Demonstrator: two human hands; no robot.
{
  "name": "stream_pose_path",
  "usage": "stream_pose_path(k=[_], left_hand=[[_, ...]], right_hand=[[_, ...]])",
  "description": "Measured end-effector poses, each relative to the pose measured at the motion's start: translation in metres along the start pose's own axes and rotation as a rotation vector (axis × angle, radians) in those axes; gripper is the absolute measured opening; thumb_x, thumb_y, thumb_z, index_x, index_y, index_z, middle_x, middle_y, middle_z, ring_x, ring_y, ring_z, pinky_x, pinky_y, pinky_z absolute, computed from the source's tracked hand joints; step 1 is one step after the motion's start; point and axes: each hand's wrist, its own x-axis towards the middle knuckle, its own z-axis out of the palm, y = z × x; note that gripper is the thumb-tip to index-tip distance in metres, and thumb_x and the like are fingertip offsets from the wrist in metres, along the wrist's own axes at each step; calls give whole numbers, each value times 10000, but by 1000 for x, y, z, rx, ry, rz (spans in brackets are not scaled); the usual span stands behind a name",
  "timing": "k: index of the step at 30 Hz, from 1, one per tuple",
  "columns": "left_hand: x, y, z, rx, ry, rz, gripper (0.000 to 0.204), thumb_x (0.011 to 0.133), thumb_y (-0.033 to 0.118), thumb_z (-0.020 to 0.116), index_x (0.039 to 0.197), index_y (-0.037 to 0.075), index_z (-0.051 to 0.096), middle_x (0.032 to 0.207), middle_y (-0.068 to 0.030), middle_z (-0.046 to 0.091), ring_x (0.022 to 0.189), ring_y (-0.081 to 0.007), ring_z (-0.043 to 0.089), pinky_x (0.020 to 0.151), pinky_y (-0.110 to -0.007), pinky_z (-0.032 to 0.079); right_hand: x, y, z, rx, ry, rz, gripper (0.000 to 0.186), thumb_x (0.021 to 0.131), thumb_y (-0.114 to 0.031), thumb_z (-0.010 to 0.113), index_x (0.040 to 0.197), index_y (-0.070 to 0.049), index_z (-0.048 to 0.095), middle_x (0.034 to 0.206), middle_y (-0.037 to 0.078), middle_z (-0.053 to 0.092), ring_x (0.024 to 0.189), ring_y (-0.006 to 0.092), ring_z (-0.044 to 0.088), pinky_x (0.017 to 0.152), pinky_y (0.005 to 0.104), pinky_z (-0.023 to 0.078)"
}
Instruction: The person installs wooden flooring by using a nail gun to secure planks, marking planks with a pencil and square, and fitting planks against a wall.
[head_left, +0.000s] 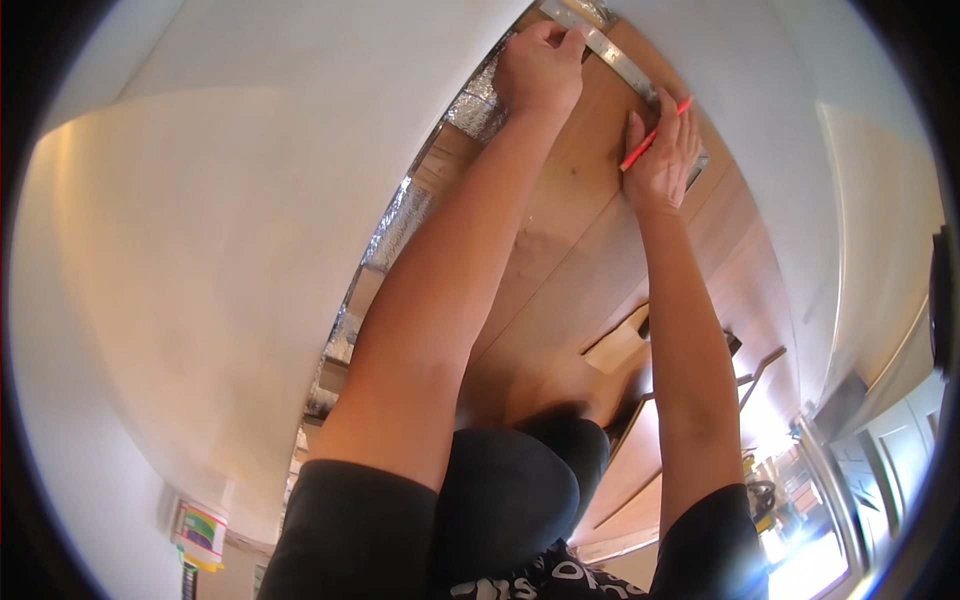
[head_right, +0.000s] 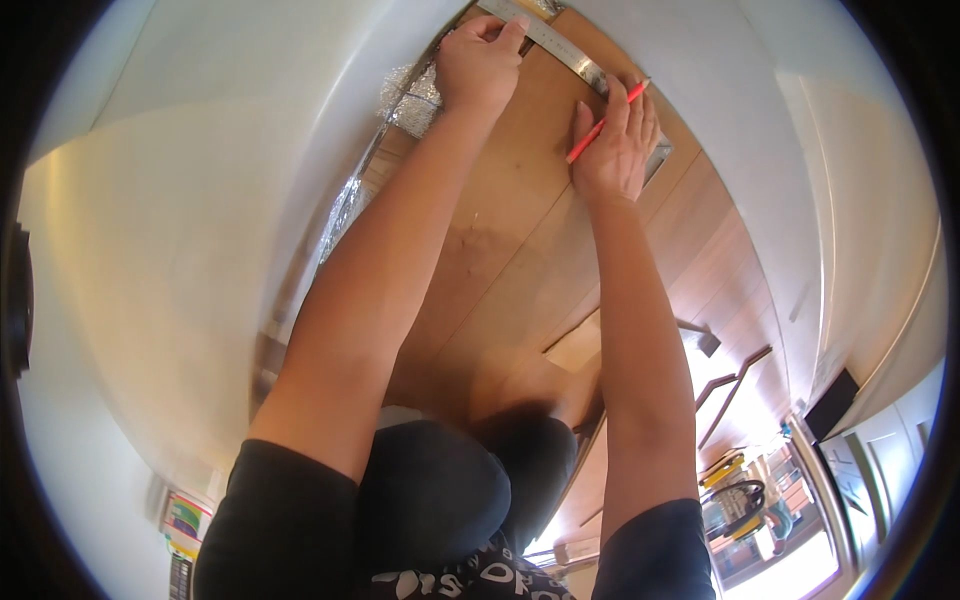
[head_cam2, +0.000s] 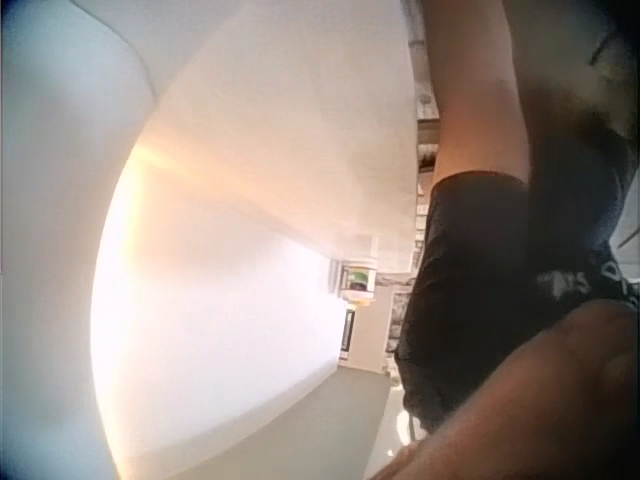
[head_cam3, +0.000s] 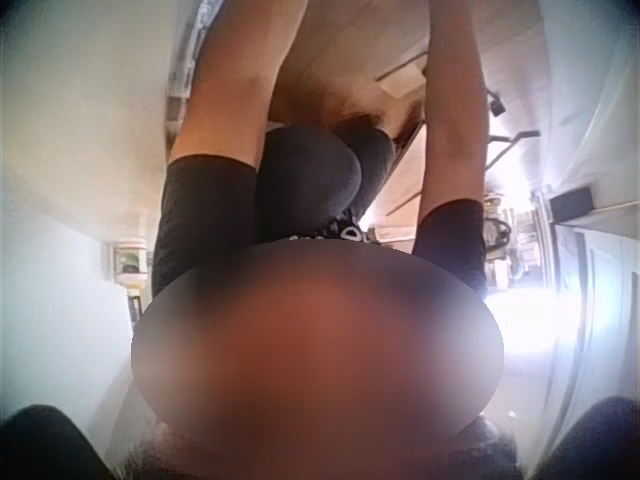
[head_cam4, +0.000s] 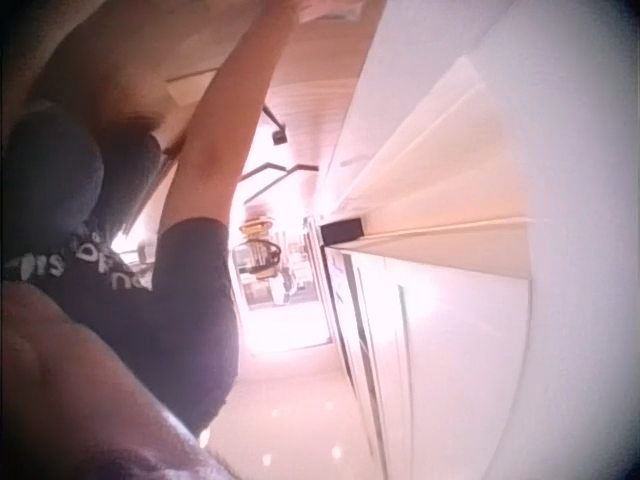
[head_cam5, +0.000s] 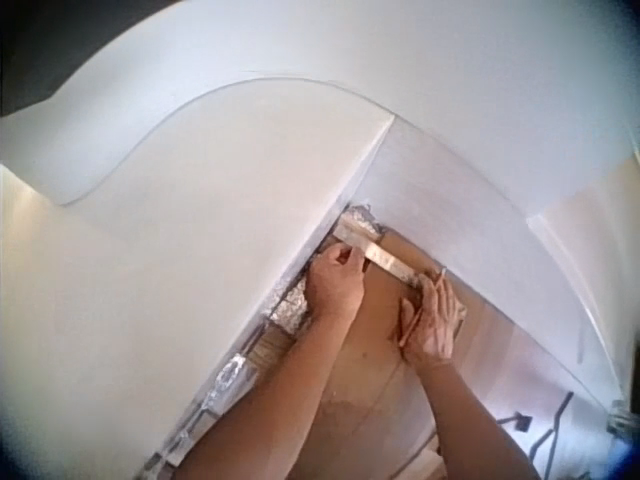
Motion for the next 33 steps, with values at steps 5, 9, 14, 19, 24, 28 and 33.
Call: stream_pose_path(k=[5, 9, 14, 19, 24, 28, 33], left_hand=[[-10, 10, 3, 14, 21, 6, 361, 910, 485, 726, 962, 138, 811, 892, -40, 795, 832, -281, 755, 771, -415, 581], [-9, 19, 5, 84, 47, 68, 354, 956, 488, 664, 977, 163, 803, 877, -89, 776, 852, -335, 738, 768, -428, 571], [-31, -10, -46, 39, -81, 268, 318, 1046, 387, 621, 1097, 107, 764, 774, -63, 710, 721, -183, 664, 704, -370, 531], [-192, -44, -145, -34, -311, 388, 303, 1042, 252, 651, 1314, 129, 702, 897, -33, 698, 822, -130, 615, 761, -318, 521], [-395, -124, -308, -44, -737, -134, 336, 1035, 180, 669, 1342, 44, 671, 1044, -37, 709, 952, -110, 632, 852, -293, 532], [-523, -155, -424, -297, -541, -293, 318, 1029, 210, 682, 1310, 62, 687, 995, 10, 674, 872, -63, 584, 756, -247, 493], [-605, -125, -479, -444, -368, -274, 248, 1027, 210, 669, 1217, 53, 696, 922, 41, 616, 820, -74, 561, 754, -234, 472]], right_hand=[[-2, 10, -4, -31, -33, -29, 490, 1039, -271, 619, 1483, -102, 499, 1568, 179, 495, 1497, 387, 382, 1240, 549, 272], [4, 9, -12, -22, 2, -53, 436, 1060, -248, 588, 1465, -97, 531, 1544, 186, 525, 1480, 384, 408, 1240, 547, 275], [-14, -33, -33, -145, -226, 44, 448, 1021, -203, 625, 1462, -172, 554, 1370, 159, 629, 1306, 373, 583, 1157, 547, 395], [-122, -51, -113, 235, -108, -29, 461, 964, -170, 688, 1414, -137, 591, 1255, 184, 655, 1088, 409, 669, 903, 490, 562], [-287, -113, -184, 597, -98, 61, 419, 969, -158, 734, 1332, 10, 611, 1105, 176, 683, 975, 317, 676, 867, 418, 556], [-368, -145, -168, 799, -169, -29, 405, 994, -189, 720, 1320, 26, 612, 1069, 159, 694, 920, 251, 669, 828, 381, 555], [-364, -139, -167, 642, -303, -119, 424, 958, -200, 747, 1313, 2, 632, 1053, 150, 700, 902, 293, 680, 823, 410, 555]])
